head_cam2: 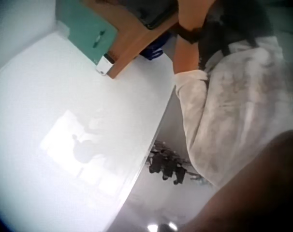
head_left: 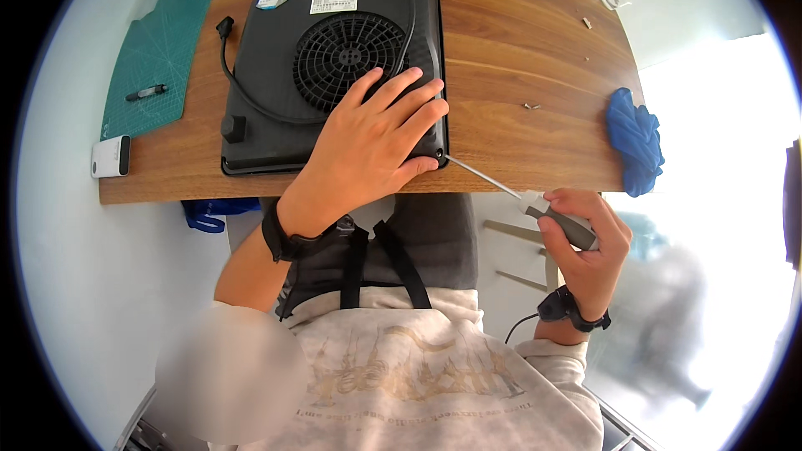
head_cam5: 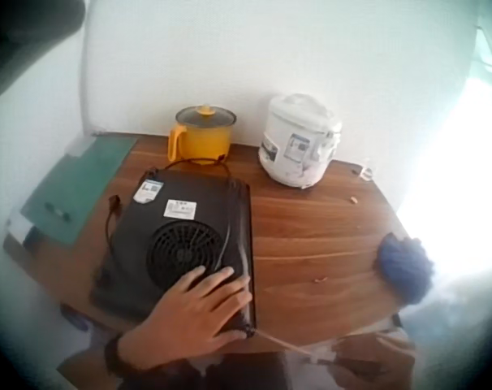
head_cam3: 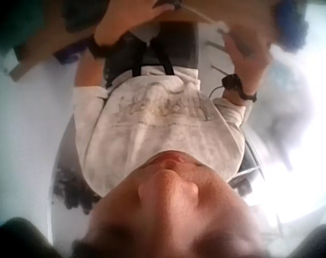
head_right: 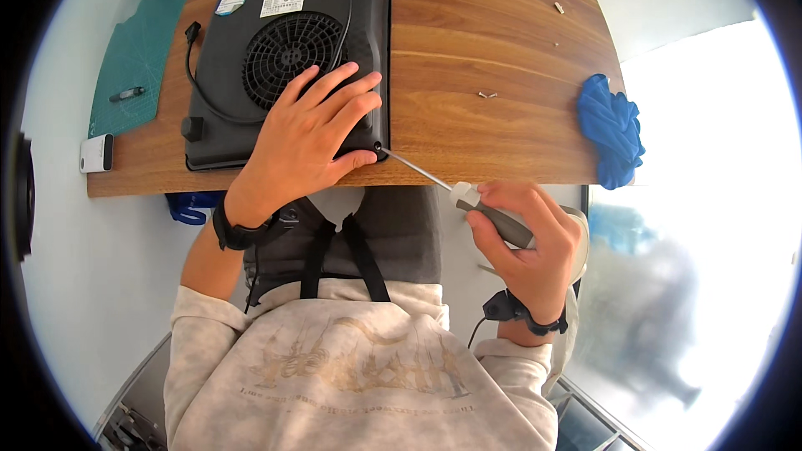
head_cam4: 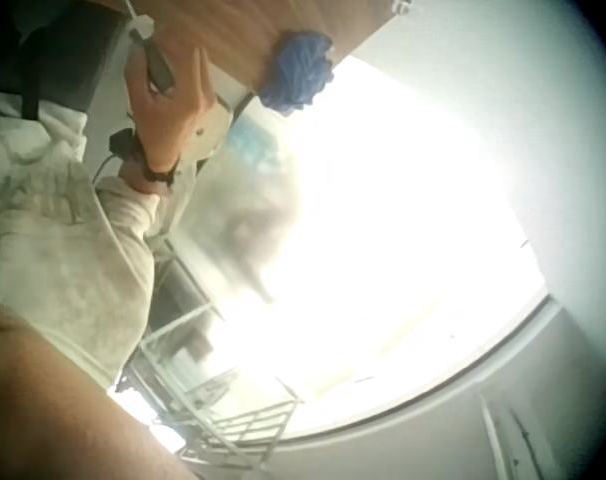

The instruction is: The person uses a screwdriver to remove screws from the underside of a black portable induction cooktop. They flip the unit over, lift off the top cover, and then use the screwdriver to loosen screws securing the internal fan assembly.

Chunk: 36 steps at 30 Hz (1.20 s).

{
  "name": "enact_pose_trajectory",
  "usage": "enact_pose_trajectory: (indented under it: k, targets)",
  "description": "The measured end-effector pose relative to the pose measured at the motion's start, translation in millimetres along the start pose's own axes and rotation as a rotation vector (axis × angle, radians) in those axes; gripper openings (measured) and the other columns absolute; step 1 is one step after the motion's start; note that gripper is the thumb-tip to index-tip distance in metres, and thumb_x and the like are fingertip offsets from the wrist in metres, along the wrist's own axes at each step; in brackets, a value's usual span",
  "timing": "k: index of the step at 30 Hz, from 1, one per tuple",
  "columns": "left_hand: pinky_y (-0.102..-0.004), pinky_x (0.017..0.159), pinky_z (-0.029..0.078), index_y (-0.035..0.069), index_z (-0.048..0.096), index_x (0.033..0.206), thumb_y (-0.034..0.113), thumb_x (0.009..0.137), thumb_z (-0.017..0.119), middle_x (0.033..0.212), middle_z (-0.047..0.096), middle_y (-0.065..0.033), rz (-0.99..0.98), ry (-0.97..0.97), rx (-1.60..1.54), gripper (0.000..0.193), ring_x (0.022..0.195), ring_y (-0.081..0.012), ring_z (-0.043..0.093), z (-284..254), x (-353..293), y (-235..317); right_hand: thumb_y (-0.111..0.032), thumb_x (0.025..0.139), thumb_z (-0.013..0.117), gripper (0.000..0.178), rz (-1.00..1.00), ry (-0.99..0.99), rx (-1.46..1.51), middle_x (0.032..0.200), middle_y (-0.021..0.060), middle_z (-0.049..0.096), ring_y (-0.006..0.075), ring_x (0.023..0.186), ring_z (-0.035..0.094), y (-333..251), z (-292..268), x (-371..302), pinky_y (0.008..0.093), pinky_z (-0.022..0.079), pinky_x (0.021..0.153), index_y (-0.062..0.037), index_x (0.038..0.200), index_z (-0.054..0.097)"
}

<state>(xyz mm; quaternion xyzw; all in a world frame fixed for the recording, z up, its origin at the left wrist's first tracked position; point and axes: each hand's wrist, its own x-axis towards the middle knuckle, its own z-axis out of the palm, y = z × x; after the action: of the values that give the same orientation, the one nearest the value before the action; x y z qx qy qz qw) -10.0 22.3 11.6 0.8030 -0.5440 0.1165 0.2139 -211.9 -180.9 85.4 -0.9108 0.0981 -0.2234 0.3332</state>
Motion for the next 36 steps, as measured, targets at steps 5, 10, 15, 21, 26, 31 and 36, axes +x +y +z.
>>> enact_pose_trajectory:
  k: [5,10,15,21,26,31,36]
  targets:
    - [-0.0488,0.116,0.036,0.012,0.058,0.123,0.037,0.078,0.084,0.147,0.056,-0.0018,0.003,0.016,-0.006,0.058,0.140,-0.0256,0.047,3,0,-2,0.002,0.074,0.080,0.018,0.073,-0.009,-0.006,0.089,0.0111,0.076,0.0199,0.078,0.073,-3,3,4,0.0276,0.055,0.070,0.0004,0.089,0.071]
    - [-0.0481,0.114,0.038,0.012,0.056,0.129,0.041,0.076,0.085,0.142,0.057,-0.0025,0.017,0.011,0.025,0.067,0.137,-0.0241,0.048,4,0,-4,0.001,0.078,0.079,0.015,0.214,0.000,0.046,0.086,0.0112,0.075,0.0162,0.076,0.071,-8,3,6,0.0261,0.054,0.070,0.0011,0.091,0.071]
    - [-0.0477,0.114,0.038,0.012,0.056,0.128,0.043,0.077,0.084,0.142,0.058,-0.0019,0.032,0.025,0.025,0.065,0.137,-0.0230,0.048,6,-1,-6,0.000,0.080,0.079,0.014,0.258,0.025,0.057,0.086,0.0107,0.075,0.0154,0.076,0.070,-10,1,5,0.0254,0.053,0.071,0.0018,0.091,0.071]
    - [-0.0495,0.116,0.036,0.012,0.058,0.121,0.037,0.076,0.085,0.144,0.057,-0.0011,0.007,0.031,-0.021,0.057,0.138,-0.0237,0.049,8,-2,-5,-0.001,0.081,0.078,0.013,0.272,0.006,0.081,0.085,0.0098,0.075,0.0147,0.075,0.069,-7,3,6,0.0253,0.053,0.070,0.0019,0.091,0.072]
    - [-0.0490,0.116,0.036,0.013,0.058,0.123,0.039,0.077,0.084,0.143,0.058,-0.0011,0.016,0.035,-0.007,0.059,0.138,-0.0234,0.049,7,-2,-5,-0.002,0.083,0.078,0.012,0.260,-0.020,0.076,0.084,0.0095,0.074,0.0139,0.073,0.068,-6,4,7,0.0251,0.052,0.067,0.0014,0.091,0.071]
    - [-0.0478,0.115,0.037,0.013,0.057,0.127,0.044,0.078,0.083,0.142,0.058,-0.0013,0.029,0.032,0.019,0.064,0.136,-0.0224,0.049,8,-2,-6,-0.005,0.083,0.079,0.013,0.190,-0.052,-0.045,0.082,0.0083,0.072,0.0137,0.068,0.064,-16,1,14,0.0266,0.050,0.063,0.0006,0.089,0.068]
    - [-0.0486,0.116,0.036,0.013,0.058,0.123,0.039,0.078,0.083,0.143,0.058,-0.0006,0.017,0.028,0.005,0.057,0.137,-0.0226,0.050,6,-2,-5,-0.007,0.082,0.082,0.019,0.061,-0.014,0.031,0.088,0.0074,0.070,0.0153,0.065,0.061,-40,7,33,0.0264,0.048,0.060,-0.0009,0.092,0.067]
